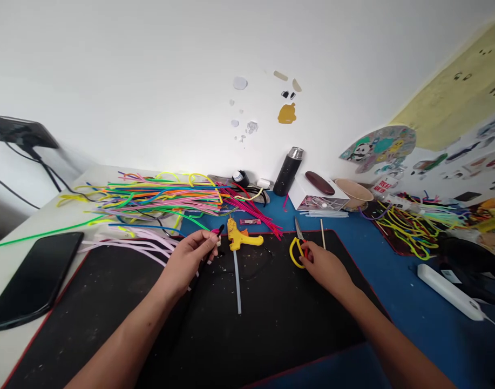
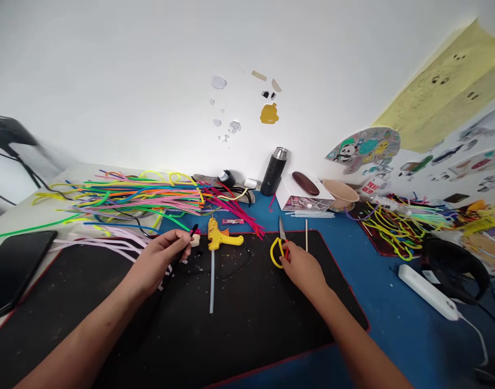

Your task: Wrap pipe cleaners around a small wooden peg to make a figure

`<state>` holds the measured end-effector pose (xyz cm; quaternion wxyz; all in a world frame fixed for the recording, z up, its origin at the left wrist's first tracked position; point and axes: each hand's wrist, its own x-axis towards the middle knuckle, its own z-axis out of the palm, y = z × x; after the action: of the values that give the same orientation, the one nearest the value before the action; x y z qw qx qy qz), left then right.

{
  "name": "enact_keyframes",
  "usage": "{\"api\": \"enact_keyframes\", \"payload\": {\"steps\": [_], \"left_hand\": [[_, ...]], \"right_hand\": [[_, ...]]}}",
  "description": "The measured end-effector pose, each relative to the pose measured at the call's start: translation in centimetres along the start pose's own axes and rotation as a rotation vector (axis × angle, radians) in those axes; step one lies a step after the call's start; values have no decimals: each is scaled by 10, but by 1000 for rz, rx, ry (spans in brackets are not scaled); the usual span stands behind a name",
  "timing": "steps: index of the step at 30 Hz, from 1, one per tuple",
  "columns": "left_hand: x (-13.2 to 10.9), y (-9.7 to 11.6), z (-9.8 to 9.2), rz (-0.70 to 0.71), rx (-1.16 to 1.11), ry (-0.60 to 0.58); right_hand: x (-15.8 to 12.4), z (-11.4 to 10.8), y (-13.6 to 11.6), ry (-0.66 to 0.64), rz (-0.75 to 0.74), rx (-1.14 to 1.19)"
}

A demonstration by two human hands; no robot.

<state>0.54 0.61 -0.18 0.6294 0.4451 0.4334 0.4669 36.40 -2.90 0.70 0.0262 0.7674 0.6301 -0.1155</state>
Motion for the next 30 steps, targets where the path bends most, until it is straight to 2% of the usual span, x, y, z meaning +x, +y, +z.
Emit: {"api": "enact_keyframes", "payload": {"steps": [6, 8, 11, 14, 17, 21, 26, 30], "left_hand": [[1, -2, -1, -6, -32, -5], [1, -3, -1, -9, -47, -6], [1, -4, -1, -26, -95, -13], [0, -3, 1, -58, -165, -23], [-2, -3, 2, -93, -258, -45], [-4, -2, 3, -152, -390, -85], [-4, 0, 3, -207, -521, -91], [-3, 1, 3, -179, -529, -73]], "right_hand": [[12, 7, 12, 14, 47, 217], [12, 7, 15, 21, 106, 427], [6, 3, 13, -41, 207, 833], [-7, -6, 2, -108, 218, 1171], [-20, -12, -20, -113, 110, 1378], [-30, -12, -62, -155, -84, 1503], [-32, 0, -118, -396, -353, 1446], [-29, 13, -150, -551, -455, 1401]]}}
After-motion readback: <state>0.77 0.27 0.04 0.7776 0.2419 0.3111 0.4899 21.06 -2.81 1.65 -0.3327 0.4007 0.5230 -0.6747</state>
